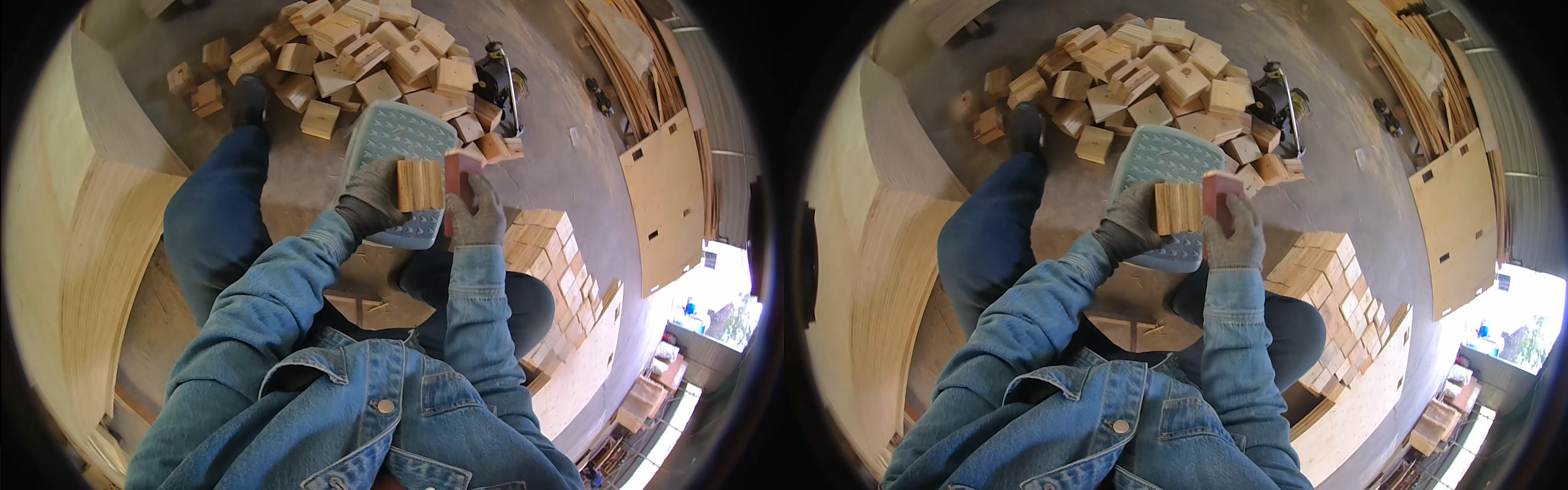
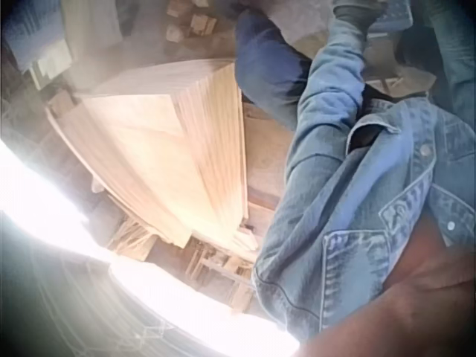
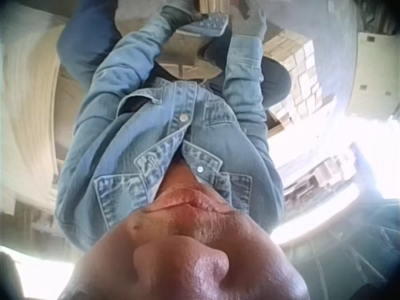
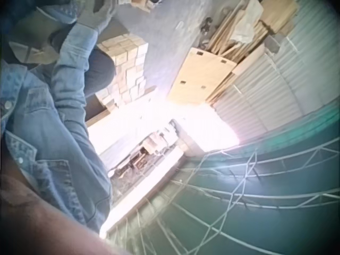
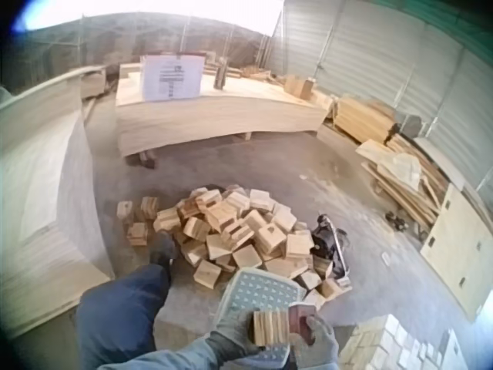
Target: The person sits on the floor and sands small wooden blocks using a sanding block. They hold each block in one hand and rub the sanding block over its surfaces, then place the finished block into a nearby stack.
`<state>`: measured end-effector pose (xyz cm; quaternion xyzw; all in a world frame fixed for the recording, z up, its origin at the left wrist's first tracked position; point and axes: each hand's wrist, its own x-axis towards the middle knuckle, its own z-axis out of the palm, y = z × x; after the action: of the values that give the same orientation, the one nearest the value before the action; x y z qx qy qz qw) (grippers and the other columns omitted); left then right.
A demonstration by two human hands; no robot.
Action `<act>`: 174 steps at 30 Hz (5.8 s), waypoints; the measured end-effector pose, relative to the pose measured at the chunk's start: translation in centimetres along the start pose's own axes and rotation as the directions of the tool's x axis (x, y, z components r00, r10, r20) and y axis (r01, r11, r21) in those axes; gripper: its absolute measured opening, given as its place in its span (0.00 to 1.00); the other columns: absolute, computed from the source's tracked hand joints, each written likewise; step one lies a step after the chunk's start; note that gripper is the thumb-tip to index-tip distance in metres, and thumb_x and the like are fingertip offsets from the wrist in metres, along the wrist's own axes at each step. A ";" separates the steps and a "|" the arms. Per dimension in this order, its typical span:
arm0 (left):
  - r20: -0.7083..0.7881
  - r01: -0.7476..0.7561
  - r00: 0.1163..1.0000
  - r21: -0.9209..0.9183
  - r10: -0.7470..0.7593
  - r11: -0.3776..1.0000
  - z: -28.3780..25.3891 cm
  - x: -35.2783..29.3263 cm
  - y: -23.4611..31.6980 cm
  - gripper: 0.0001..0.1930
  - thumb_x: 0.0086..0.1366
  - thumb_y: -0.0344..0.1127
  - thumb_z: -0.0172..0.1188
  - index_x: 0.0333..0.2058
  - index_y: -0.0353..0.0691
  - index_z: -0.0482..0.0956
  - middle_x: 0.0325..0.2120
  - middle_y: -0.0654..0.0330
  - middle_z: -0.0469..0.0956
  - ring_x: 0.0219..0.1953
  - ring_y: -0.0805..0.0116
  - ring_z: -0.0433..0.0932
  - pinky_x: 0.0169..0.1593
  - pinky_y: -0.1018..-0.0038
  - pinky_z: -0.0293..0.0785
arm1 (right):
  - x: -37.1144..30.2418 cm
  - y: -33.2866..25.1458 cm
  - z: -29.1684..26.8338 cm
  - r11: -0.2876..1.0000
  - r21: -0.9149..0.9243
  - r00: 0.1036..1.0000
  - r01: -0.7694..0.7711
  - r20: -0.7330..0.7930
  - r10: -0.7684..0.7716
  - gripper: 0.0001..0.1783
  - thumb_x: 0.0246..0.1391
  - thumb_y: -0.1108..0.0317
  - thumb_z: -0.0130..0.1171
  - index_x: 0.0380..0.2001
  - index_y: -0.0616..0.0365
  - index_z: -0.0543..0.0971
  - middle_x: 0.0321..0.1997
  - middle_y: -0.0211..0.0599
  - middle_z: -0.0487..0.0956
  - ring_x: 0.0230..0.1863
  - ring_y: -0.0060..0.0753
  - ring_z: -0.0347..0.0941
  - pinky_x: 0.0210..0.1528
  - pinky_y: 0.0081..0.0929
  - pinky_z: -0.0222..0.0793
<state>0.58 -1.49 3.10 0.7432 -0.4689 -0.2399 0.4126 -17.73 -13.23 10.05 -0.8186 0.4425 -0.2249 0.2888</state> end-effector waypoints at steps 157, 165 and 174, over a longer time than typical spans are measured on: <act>0.064 -0.099 0.993 -0.064 0.103 0.993 3.4 0.9 -5.2 0.55 0.43 0.46 0.81 0.68 0.40 0.59 0.60 0.51 0.71 0.63 0.51 0.69 0.71 0.61 0.62 | -6.8 -2.8 -1.1 0.897 -0.386 0.976 0.213 0.123 -0.179 0.28 0.51 0.56 0.72 0.58 0.39 0.83 0.72 0.39 0.71 0.58 0.62 0.75 0.57 0.56 0.74; 0.072 -0.013 0.996 -0.408 0.046 0.913 3.0 0.2 -2.9 0.50 0.48 0.40 0.80 0.67 0.41 0.59 0.61 0.54 0.70 0.64 0.56 0.70 0.72 0.62 0.65 | 3.1 -5.0 2.2 0.882 -0.443 0.980 0.162 0.179 -0.090 0.30 0.53 0.53 0.71 0.60 0.37 0.82 0.73 0.38 0.72 0.61 0.59 0.76 0.63 0.53 0.72; 0.042 -0.152 0.987 -0.025 0.153 0.988 2.5 0.7 -4.0 0.46 0.50 0.39 0.78 0.65 0.40 0.62 0.59 0.53 0.72 0.62 0.54 0.72 0.69 0.60 0.66 | -3.4 -4.4 -0.3 0.890 -0.427 0.972 0.158 0.226 -0.064 0.31 0.54 0.51 0.71 0.62 0.39 0.81 0.74 0.39 0.70 0.63 0.59 0.74 0.65 0.54 0.70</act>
<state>1.02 -2.17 -1.64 0.6951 -0.5306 -0.2290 0.4276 -17.05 -8.41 12.90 -0.9055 0.4021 -0.0490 0.1262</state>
